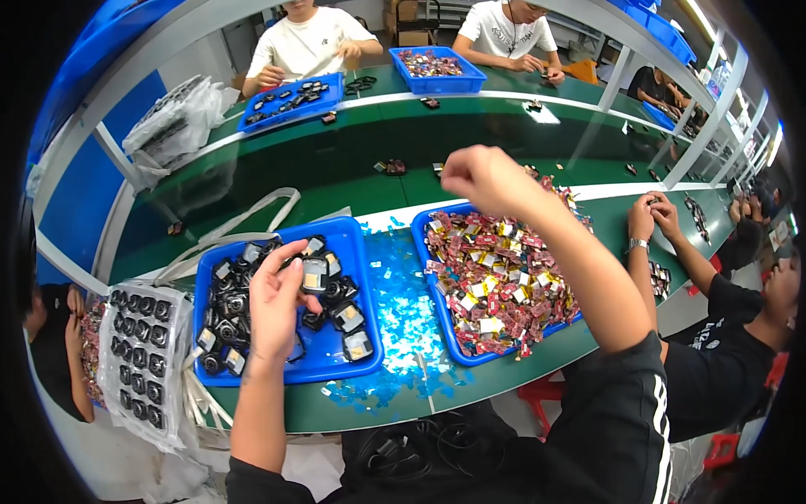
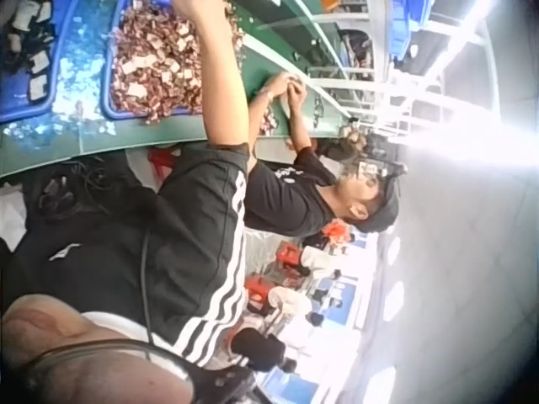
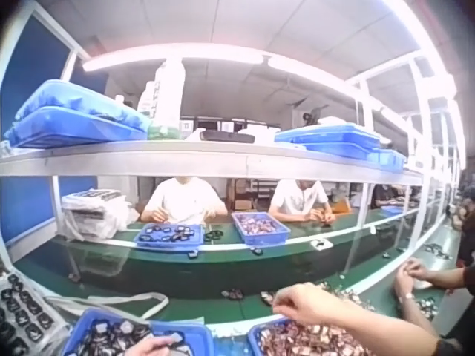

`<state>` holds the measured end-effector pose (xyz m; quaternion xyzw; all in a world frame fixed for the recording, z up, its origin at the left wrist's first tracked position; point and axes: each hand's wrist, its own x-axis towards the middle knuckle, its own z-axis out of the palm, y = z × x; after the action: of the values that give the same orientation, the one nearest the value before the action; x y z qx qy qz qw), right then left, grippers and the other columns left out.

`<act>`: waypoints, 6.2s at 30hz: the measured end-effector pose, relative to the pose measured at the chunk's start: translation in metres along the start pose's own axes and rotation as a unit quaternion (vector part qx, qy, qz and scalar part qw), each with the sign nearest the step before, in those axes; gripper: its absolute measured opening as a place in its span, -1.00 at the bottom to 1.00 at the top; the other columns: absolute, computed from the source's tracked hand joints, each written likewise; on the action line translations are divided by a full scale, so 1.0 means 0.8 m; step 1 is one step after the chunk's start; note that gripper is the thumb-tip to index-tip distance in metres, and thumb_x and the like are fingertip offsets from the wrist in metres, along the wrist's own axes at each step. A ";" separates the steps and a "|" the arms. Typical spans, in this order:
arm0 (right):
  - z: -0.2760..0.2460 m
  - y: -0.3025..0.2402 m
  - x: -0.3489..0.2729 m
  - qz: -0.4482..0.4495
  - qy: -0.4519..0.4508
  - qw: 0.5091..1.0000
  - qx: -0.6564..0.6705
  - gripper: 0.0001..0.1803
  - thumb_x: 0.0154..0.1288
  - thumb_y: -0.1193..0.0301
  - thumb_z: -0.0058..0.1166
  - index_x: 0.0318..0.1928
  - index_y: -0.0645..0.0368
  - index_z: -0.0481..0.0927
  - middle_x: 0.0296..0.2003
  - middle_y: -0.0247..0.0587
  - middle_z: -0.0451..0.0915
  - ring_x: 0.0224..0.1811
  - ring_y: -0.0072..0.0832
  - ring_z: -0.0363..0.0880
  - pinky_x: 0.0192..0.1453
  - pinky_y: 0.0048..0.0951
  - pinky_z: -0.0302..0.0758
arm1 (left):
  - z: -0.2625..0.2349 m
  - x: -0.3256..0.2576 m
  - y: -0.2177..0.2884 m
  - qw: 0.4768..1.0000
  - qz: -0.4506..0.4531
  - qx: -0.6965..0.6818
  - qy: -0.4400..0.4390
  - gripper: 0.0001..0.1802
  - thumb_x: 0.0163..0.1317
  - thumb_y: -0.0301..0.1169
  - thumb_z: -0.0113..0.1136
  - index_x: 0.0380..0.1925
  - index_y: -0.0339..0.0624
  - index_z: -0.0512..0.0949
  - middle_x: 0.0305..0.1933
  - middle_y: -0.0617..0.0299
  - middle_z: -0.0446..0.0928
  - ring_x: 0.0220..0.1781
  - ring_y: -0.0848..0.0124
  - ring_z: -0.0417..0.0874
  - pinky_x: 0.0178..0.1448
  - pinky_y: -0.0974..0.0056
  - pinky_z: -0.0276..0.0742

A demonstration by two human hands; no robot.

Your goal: Assembling the internal components and frames of smartwatches on a production line.

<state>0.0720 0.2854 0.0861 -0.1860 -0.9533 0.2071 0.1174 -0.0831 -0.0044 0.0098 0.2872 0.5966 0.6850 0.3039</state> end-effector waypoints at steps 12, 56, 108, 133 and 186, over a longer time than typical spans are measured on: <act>0.033 0.022 -0.078 -0.021 0.033 0.998 -0.040 -0.85 0.08 0.46 0.28 -0.31 0.20 0.63 -0.32 -0.08 0.57 -0.17 -0.15 0.60 -0.08 -0.18 0.52 | 0.038 -0.017 -0.010 0.962 -0.137 -0.220 -0.088 -0.64 0.36 -0.50 0.10 0.12 -0.29 0.31 -0.03 -0.06 0.60 -0.10 0.15 0.73 -0.03 0.21 0.69; 0.118 -0.111 -0.145 0.000 0.089 0.943 0.321 -0.91 0.18 0.61 0.20 -0.31 0.26 0.56 -0.30 -0.28 0.51 -0.39 -0.61 0.51 -0.37 -0.55 0.49 | 0.070 -0.054 -0.016 0.973 0.097 0.180 -0.108 -0.83 0.21 -0.49 0.30 -0.22 -0.31 0.66 -0.09 0.18 0.45 -0.29 0.57 0.52 -0.32 0.50 0.45; 0.154 -0.100 -0.158 -0.006 0.208 0.914 0.349 -0.90 0.27 0.51 0.15 -0.21 0.23 0.55 -0.27 -0.12 0.55 -0.18 -0.17 0.58 -0.11 -0.27 0.51 | 0.070 -0.046 -0.014 0.986 -0.076 -0.027 -0.143 -0.55 0.31 -0.50 0.21 0.15 -0.49 0.39 -0.26 0.24 0.61 -0.40 0.66 0.52 -0.36 0.60 0.34; 0.106 -0.137 -0.147 0.003 0.165 0.955 0.246 -0.91 0.11 0.61 0.24 -0.33 0.27 0.65 -0.43 -0.08 0.66 -0.41 -0.21 0.67 -0.35 -0.34 0.55 | 0.076 -0.056 -0.032 0.987 0.016 -0.092 -0.134 -0.50 0.37 -0.60 0.05 0.30 -0.44 0.29 0.15 0.01 0.52 0.13 0.35 0.58 0.23 0.27 0.54; 0.131 -0.109 -0.182 0.044 0.111 0.858 0.500 -0.94 0.38 0.58 0.04 -0.19 0.31 0.48 -0.29 -0.33 0.49 -0.25 -0.70 0.46 -0.20 -0.62 0.53 | 0.072 -0.058 -0.025 0.976 0.033 0.124 -0.175 -0.83 0.25 -0.57 0.26 -0.17 -0.39 0.66 -0.11 0.10 0.64 -0.16 0.50 0.66 -0.18 0.41 0.64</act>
<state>0.1454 0.1162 0.0104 -0.1656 -0.6933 0.6384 0.2905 -0.0077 -0.0003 -0.0040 0.4575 0.6047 0.5548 0.3424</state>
